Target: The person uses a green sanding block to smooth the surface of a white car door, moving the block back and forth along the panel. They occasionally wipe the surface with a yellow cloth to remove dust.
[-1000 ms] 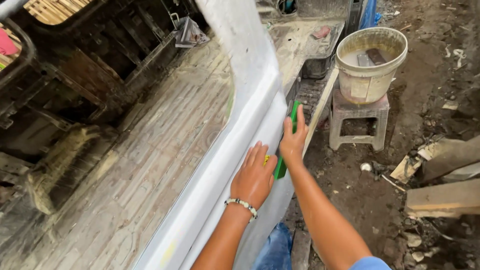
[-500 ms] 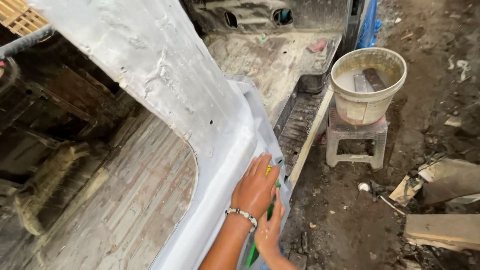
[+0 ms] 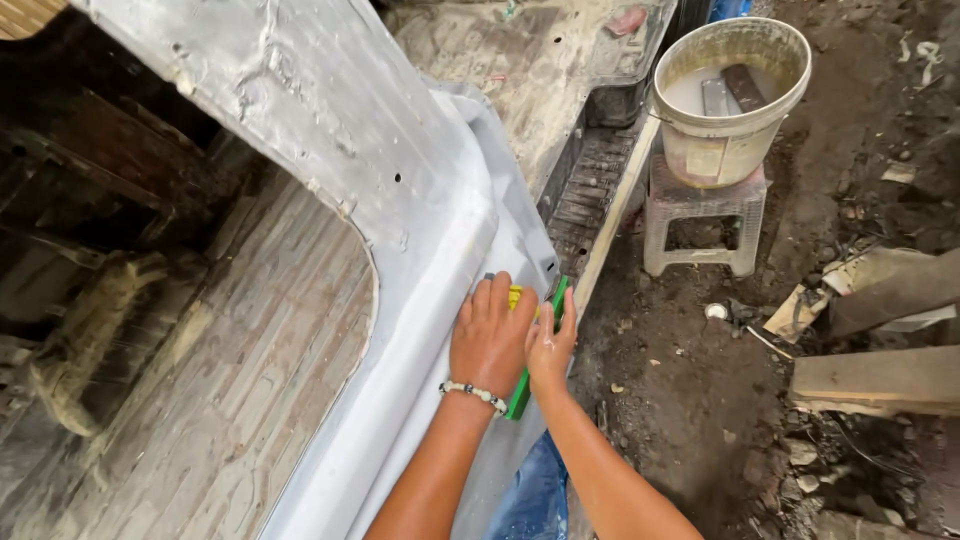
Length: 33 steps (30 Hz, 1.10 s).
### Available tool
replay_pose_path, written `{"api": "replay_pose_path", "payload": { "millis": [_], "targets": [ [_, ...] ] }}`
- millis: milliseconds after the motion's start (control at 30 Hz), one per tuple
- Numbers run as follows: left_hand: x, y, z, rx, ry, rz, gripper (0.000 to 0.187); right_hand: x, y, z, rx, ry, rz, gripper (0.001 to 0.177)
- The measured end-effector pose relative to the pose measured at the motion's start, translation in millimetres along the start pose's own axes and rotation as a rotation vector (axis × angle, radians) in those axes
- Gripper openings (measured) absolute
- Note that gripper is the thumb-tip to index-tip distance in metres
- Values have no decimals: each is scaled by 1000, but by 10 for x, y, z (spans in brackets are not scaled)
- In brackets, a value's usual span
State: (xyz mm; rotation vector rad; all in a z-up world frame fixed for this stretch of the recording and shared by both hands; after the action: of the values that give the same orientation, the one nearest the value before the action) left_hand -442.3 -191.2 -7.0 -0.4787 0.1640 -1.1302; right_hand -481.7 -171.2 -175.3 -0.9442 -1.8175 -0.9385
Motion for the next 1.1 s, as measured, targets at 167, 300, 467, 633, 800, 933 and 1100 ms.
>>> {"api": "replay_pose_path", "payload": {
  "millis": [167, 300, 467, 633, 800, 933, 1100],
  "targets": [
    [83, -143, -210, 93, 30, -9, 21, -381, 214, 11, 31, 330, 325, 62],
    [60, -226, -152, -29, 67, -61, 18, -114, -95, -21, 70, 257, 274, 62],
    [79, -335, -368, -47, 67, -68, 11, 35, -63, 24, 26, 281, 91, 53],
    [-149, -305, 140, -124, 14, -119, 13, 28, 239, 168, 298, -71, 143, 57],
    [-103, -595, 820, -211, -173, -198, 16, 889, 186, 43, 286, 74, 91, 51],
    [179, -1052, 722, -197, -141, -174, 9, 1251, -26, -173, 238, -209, 158, 59],
    [202, -1401, 329, -214, -207, -183, 11, 1432, -211, -329, 256, -507, 99, 58]
  ]
}}
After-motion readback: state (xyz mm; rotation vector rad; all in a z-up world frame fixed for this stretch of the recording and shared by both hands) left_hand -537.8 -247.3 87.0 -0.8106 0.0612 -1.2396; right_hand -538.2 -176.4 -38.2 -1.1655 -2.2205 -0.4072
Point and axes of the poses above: each hand's wrist, its own y-axis away from the middle knuckle, its own z-axis out of the back of the hand, x = y × z, the point moved 5 cm from there along -y, towards the middle knuckle, and after that the axes turned 1 degree about -y, right-handed, at the moved point
